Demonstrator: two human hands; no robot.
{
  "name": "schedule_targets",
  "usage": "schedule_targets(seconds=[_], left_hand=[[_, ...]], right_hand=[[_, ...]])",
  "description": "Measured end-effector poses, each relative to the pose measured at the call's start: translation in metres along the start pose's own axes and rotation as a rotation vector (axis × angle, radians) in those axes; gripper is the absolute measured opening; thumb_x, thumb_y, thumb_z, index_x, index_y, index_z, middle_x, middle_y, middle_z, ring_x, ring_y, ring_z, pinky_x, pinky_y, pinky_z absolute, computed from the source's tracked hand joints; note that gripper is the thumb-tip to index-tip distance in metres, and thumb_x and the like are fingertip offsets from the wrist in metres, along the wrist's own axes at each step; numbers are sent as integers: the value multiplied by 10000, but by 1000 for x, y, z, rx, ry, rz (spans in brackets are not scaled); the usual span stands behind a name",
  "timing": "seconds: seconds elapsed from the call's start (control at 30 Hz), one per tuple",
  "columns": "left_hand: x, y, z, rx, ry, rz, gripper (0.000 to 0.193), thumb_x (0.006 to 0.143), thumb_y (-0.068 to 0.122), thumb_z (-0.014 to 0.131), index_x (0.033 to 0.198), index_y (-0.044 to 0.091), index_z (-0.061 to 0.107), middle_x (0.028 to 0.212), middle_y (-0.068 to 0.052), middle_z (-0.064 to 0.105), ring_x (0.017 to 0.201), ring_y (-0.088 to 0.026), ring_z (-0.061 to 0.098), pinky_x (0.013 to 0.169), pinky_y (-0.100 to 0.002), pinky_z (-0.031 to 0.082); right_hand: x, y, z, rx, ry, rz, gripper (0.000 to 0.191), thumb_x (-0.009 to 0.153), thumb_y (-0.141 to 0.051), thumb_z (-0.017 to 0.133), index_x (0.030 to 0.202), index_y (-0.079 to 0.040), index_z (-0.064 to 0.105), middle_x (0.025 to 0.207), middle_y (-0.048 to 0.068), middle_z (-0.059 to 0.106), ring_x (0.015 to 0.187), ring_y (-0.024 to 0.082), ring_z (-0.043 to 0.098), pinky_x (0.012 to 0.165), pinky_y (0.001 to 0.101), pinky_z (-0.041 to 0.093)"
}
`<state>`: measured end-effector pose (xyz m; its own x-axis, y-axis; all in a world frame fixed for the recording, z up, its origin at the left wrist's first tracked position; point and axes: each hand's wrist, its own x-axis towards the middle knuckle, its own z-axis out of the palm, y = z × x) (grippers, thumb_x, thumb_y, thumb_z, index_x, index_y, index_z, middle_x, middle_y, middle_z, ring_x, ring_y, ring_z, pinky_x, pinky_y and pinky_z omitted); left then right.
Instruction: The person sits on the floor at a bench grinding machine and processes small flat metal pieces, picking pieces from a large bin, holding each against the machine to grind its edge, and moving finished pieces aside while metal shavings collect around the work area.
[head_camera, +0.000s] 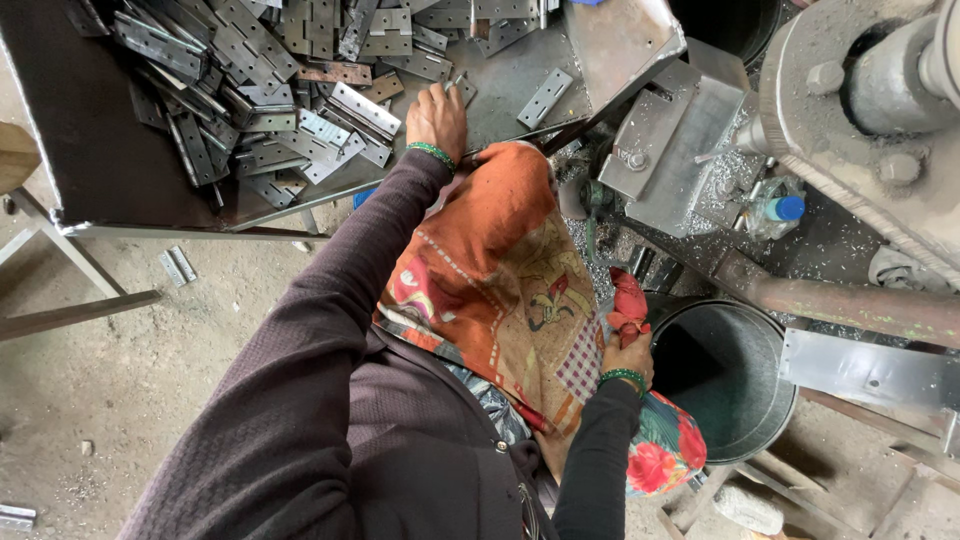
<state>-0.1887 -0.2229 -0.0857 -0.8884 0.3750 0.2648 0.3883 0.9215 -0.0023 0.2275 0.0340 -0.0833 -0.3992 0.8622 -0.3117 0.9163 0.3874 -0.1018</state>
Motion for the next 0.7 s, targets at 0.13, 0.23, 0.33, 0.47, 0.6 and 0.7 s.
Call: schedule_targets(seconds=[0.13, 0.23, 0.33, 0.47, 0.6, 0.7], left_hand=[[-3, 0, -1, 1, 46, 3, 239, 891, 167, 613, 1102, 55, 629, 981, -117, 621, 880, -272, 639, 702, -383, 551], [-4, 1, -2, 11, 49, 10, 255, 880, 169, 612, 1106, 51, 627, 973, -116, 618, 873, -270, 636, 695, -377, 549], [-5, 1, -2, 18, 36, 14, 250, 889, 165, 614, 1109, 46, 626, 974, -116, 616, 873, -269, 633, 692, -376, 548], [-5, 1, 0, 16, 20, 19, 248, 887, 168, 617, 1100, 41, 626, 976, -121, 614, 879, -269, 634, 695, -374, 550], [-5, 1, 3, 13, 16, 22, 254, 880, 165, 616, 1101, 39, 630, 970, -126, 611, 879, -275, 635, 694, -373, 552], [-4, 2, 4, -2, 59, 11, 267, 877, 166, 618, 1113, 42, 635, 971, -121, 611, 877, -276, 632, 682, -374, 550]], right_hand=[[-1, 1, 0, -2, -1, 0, 602, 881, -388, 722, 1389, -143, 511, 1137, 246, 718, 1055, 469, 683, 895, 566, 526], [-2, 1, 0, 1, 0, 7, 593, 878, -389, 725, 1383, -156, 519, 1141, 236, 720, 1062, 465, 681, 897, 566, 524], [-2, 1, -1, -1, -1, 13, 591, 879, -397, 724, 1379, -157, 520, 1143, 235, 718, 1059, 467, 680, 895, 565, 524], [-2, 0, -2, -2, -13, 25, 593, 883, -402, 725, 1378, -150, 518, 1152, 233, 718, 1070, 462, 681, 905, 560, 526], [-2, -1, -3, 2, -11, 33, 618, 877, -409, 730, 1395, -155, 507, 1161, 236, 711, 1076, 465, 674, 909, 561, 520], [-2, -2, -4, -4, -10, 24, 615, 880, -417, 730, 1388, -149, 510, 1165, 236, 711, 1082, 464, 673, 909, 562, 520]])
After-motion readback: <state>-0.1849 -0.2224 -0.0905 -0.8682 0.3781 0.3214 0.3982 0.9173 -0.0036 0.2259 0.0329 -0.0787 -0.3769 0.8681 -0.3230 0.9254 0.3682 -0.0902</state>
